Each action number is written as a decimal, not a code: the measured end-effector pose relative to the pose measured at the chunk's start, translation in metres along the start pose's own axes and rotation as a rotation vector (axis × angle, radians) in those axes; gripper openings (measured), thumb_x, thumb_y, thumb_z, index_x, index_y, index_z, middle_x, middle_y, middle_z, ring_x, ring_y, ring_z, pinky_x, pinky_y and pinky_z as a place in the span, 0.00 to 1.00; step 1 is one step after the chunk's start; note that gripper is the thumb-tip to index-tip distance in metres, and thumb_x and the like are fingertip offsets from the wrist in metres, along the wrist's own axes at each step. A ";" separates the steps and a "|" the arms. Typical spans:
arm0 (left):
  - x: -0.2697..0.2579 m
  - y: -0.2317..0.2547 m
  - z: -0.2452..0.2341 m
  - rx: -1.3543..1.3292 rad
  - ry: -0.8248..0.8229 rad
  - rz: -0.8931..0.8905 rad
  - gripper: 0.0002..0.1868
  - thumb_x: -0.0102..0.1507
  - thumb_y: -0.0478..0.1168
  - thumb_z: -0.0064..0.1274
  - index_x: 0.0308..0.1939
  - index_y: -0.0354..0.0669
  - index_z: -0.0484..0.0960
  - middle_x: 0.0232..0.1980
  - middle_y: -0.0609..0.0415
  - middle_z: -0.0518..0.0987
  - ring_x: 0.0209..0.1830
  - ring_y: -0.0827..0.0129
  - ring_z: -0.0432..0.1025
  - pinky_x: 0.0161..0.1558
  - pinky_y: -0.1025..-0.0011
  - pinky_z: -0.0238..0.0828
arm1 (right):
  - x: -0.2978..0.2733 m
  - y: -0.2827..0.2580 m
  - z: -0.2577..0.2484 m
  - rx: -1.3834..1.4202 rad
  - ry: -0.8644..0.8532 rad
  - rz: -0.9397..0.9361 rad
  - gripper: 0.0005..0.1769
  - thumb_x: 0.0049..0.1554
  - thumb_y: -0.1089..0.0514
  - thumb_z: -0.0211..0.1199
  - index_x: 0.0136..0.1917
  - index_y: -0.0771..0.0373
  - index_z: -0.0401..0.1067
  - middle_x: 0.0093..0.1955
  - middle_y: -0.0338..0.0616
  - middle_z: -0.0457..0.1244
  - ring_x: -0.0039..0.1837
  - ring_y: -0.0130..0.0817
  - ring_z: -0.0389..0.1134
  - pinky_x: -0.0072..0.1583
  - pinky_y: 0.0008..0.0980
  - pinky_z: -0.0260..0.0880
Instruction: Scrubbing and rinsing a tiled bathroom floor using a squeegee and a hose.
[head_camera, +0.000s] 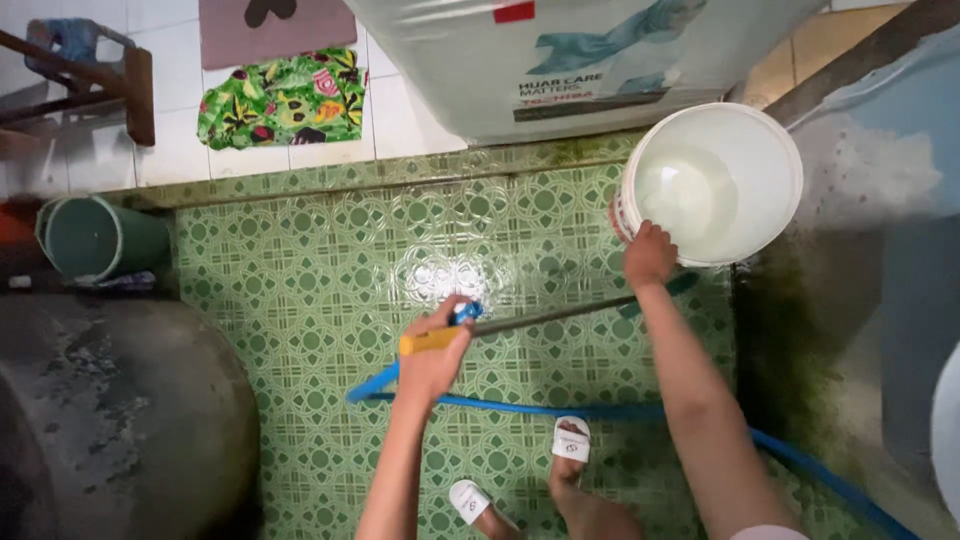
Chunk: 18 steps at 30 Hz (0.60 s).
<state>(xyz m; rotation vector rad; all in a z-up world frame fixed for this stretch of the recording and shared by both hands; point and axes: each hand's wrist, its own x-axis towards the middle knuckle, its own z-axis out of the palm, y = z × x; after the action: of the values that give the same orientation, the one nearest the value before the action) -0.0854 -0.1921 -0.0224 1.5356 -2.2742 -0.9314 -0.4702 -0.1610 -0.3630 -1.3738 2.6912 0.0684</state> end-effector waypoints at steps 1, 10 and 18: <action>0.005 0.013 -0.008 0.000 -0.004 -0.008 0.15 0.64 0.47 0.52 0.55 0.59 0.76 0.29 0.46 0.78 0.34 0.48 0.74 0.38 0.54 0.68 | -0.003 0.000 -0.004 -0.002 -0.008 -0.003 0.13 0.61 0.56 0.60 0.58 0.60 0.67 0.56 0.47 0.65 0.60 0.48 0.66 0.55 0.53 0.67; 0.024 0.018 -0.029 -0.207 -0.161 -0.292 0.15 0.65 0.49 0.49 0.56 0.61 0.75 0.25 0.49 0.71 0.28 0.60 0.70 0.35 0.61 0.66 | 0.009 0.021 0.004 0.106 -0.016 -0.086 0.18 0.62 0.53 0.60 0.62 0.62 0.66 0.52 0.54 0.68 0.54 0.56 0.70 0.54 0.57 0.69; 0.018 -0.016 -0.018 -0.311 -0.144 -0.336 0.13 0.66 0.48 0.45 0.54 0.56 0.73 0.27 0.51 0.70 0.31 0.63 0.70 0.38 0.64 0.66 | 0.026 0.015 -0.028 0.238 -0.175 -0.021 0.23 0.50 0.48 0.73 0.52 0.65 0.75 0.44 0.61 0.69 0.49 0.60 0.72 0.52 0.53 0.73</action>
<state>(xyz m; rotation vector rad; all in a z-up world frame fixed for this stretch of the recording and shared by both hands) -0.0719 -0.2191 -0.0216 1.7805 -1.8684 -1.4493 -0.4996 -0.1759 -0.3386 -1.2614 2.4504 -0.1241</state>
